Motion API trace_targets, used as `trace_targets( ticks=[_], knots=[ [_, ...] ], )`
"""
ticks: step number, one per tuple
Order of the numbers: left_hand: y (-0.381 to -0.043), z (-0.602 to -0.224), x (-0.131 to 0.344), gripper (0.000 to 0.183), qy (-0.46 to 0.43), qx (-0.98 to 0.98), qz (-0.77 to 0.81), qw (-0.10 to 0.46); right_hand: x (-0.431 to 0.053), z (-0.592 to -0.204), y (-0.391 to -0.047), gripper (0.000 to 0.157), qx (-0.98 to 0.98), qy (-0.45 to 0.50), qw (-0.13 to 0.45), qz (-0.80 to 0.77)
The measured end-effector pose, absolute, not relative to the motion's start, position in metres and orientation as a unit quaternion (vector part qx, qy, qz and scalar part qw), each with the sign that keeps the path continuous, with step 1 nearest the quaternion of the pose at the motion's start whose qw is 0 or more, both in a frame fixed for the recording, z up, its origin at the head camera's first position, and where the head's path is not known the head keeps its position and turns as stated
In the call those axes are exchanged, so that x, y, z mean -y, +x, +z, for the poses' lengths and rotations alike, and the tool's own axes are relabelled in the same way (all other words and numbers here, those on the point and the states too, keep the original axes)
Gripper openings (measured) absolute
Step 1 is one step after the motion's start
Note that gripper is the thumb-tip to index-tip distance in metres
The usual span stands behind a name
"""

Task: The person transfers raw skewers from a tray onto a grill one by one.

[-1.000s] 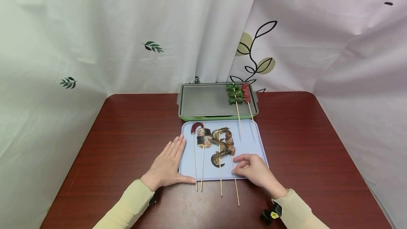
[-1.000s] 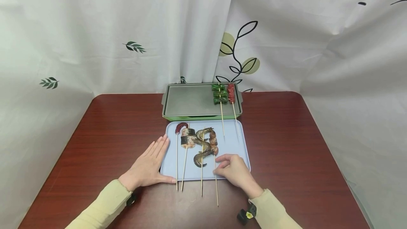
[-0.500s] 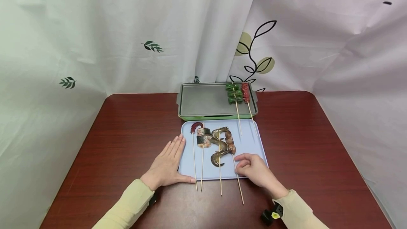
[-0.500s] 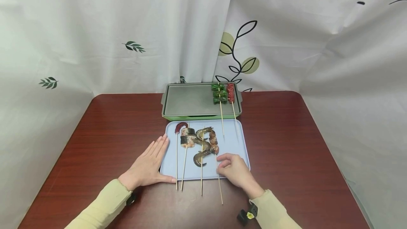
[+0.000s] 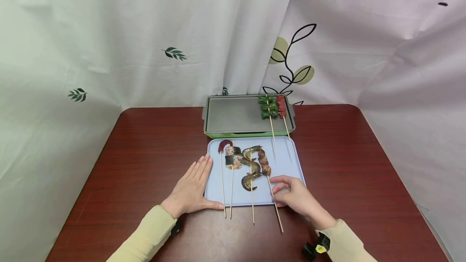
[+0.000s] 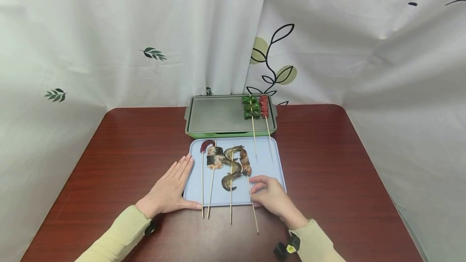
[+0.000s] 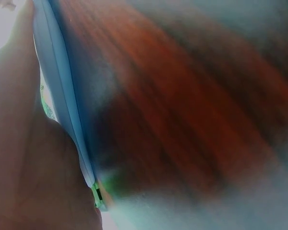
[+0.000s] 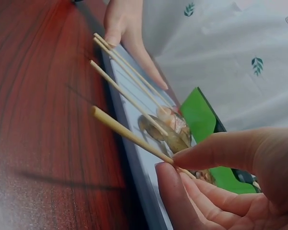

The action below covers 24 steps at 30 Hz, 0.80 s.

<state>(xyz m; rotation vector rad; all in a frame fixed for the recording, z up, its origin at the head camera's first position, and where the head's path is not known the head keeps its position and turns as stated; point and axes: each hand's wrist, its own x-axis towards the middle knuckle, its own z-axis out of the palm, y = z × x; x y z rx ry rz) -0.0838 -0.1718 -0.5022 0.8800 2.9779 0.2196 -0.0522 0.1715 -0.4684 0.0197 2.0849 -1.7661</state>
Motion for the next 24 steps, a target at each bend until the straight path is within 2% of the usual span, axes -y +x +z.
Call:
trace_targets(
  ticks=[15, 24],
  knots=[
    [-0.083, -0.503, 0.172, 0.142, 0.287, -0.955, 0.081, 0.003, -0.181, -0.468, -0.049, 0.043, -0.739, 0.011, 0.221, -0.636],
    [-0.083, -0.5, 0.172, 0.141, 0.294, -0.951, 0.093, -0.012, -0.184, -0.469, -0.046, 0.055, -0.742, 0.023, 0.231, -0.629]
  ],
)
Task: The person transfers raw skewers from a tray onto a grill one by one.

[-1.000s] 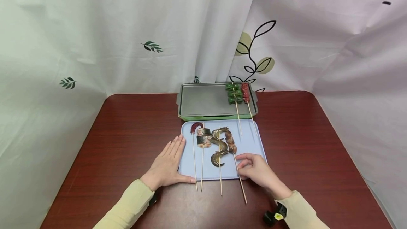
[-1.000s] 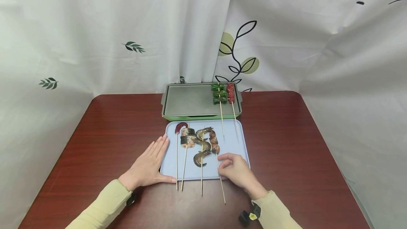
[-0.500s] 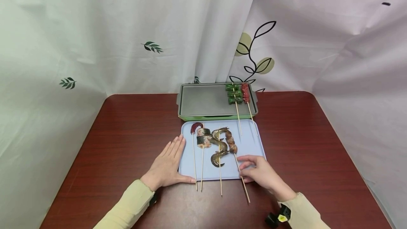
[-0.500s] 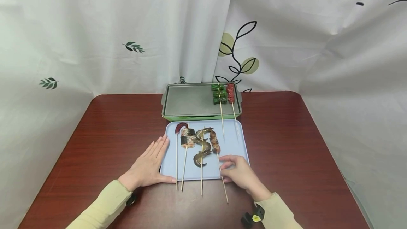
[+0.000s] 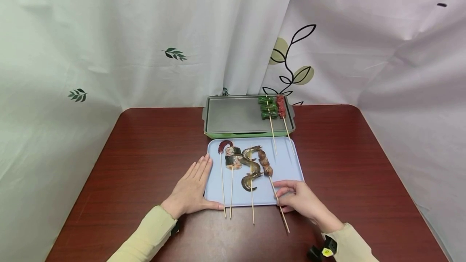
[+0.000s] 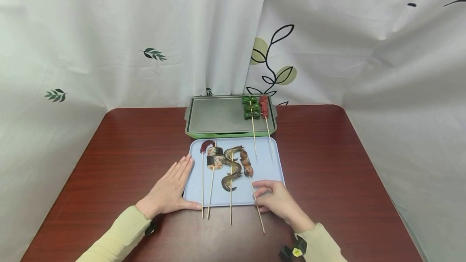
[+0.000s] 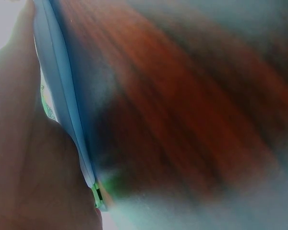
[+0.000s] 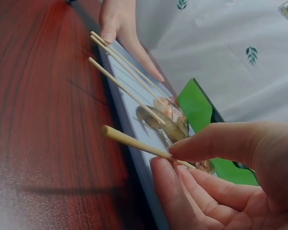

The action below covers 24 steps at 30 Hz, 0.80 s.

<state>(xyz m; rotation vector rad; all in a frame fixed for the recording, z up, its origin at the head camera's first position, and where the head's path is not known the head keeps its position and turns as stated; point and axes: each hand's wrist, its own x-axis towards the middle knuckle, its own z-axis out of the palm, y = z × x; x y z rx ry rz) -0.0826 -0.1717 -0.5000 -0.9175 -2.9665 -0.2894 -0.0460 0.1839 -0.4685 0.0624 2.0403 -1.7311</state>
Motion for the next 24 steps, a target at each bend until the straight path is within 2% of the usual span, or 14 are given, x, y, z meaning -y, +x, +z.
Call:
trace_targets(
  ticks=[10, 24],
  knots=[
    [-0.0819, -0.4969, 0.1711, 0.14, -0.296, 0.95, -0.099, 0.011, -0.1877, -0.467, -0.044, 0.057, -0.734, 0.008, 0.235, -0.637],
    [-0.0841, -0.5038, 0.1725, 0.141, -0.288, 0.954, -0.086, 0.001, -0.1912, -0.4617, -0.0411, 0.058, -0.726, -0.008, 0.21, -0.655]
  ],
)
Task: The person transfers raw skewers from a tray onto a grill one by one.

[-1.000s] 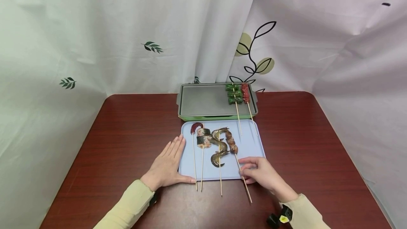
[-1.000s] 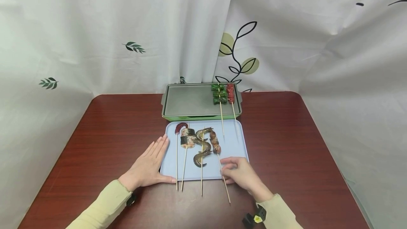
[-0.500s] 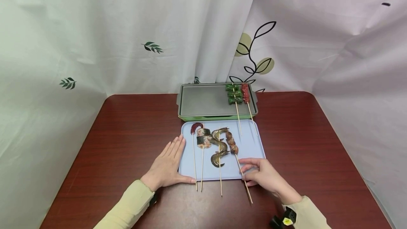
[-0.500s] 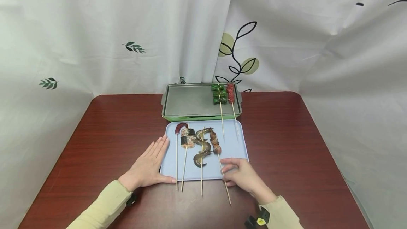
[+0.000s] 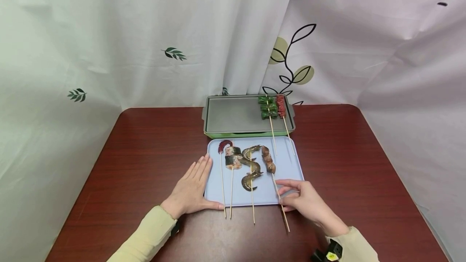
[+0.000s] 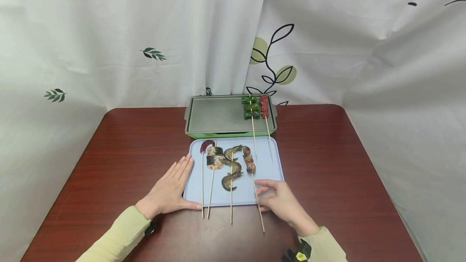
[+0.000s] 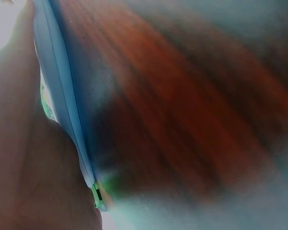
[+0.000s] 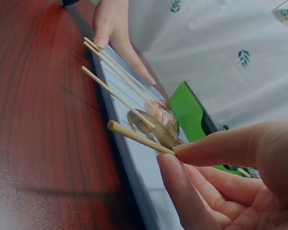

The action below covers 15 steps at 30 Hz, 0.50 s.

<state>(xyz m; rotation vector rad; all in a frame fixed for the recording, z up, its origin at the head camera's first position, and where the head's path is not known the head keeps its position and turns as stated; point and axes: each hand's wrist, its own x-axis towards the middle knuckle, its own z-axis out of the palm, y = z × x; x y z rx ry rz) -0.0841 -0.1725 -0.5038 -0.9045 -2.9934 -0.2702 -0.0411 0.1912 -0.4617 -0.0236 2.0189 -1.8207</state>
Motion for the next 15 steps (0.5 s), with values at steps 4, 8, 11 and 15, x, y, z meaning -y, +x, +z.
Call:
trace_targets(
  ticks=[4, 8, 11, 15],
  knots=[
    [-0.084, -0.501, 0.172, 0.141, -0.288, 0.953, -0.09, 0.0, -0.194, -0.458, -0.041, 0.06, -0.726, -0.014, 0.201, -0.657],
    [-0.083, -0.5, 0.172, 0.142, -0.285, 0.954, -0.09, -0.005, -0.194, -0.456, -0.041, 0.06, -0.728, -0.021, 0.194, -0.657],
    [-0.083, -0.502, 0.172, 0.142, -0.284, 0.955, -0.089, -0.007, -0.193, -0.454, -0.041, 0.059, -0.729, -0.024, 0.192, -0.657],
    [-0.083, -0.503, 0.172, 0.142, -0.284, 0.954, -0.09, -0.003, -0.191, -0.45, -0.041, 0.059, -0.729, -0.026, 0.19, -0.657]
  ],
)
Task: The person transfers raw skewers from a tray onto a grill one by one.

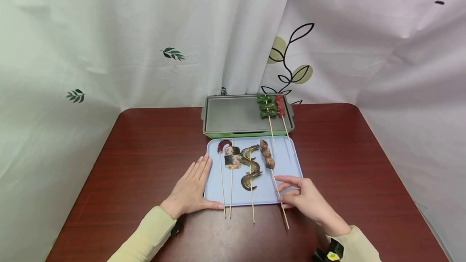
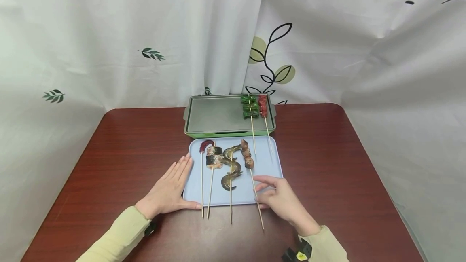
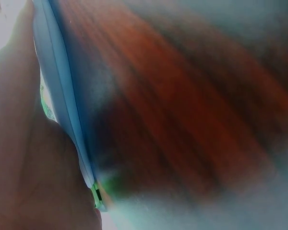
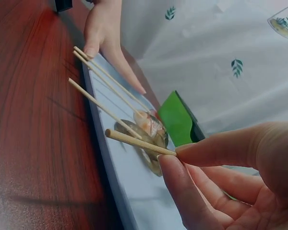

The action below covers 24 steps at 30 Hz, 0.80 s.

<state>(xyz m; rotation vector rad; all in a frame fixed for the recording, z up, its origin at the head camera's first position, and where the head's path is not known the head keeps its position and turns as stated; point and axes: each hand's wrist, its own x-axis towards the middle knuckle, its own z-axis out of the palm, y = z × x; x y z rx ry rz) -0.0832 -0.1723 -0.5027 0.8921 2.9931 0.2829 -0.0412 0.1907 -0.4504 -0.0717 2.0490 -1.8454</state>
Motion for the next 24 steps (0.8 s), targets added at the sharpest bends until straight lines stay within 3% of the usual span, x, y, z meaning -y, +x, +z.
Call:
trace_targets(
  ticks=[24],
  knots=[
    [-0.082, -0.498, 0.171, 0.14, 0.288, -0.952, 0.102, -0.002, -0.185, -0.419, -0.058, 0.057, -0.766, -0.085, 0.159, -0.617]
  ],
)
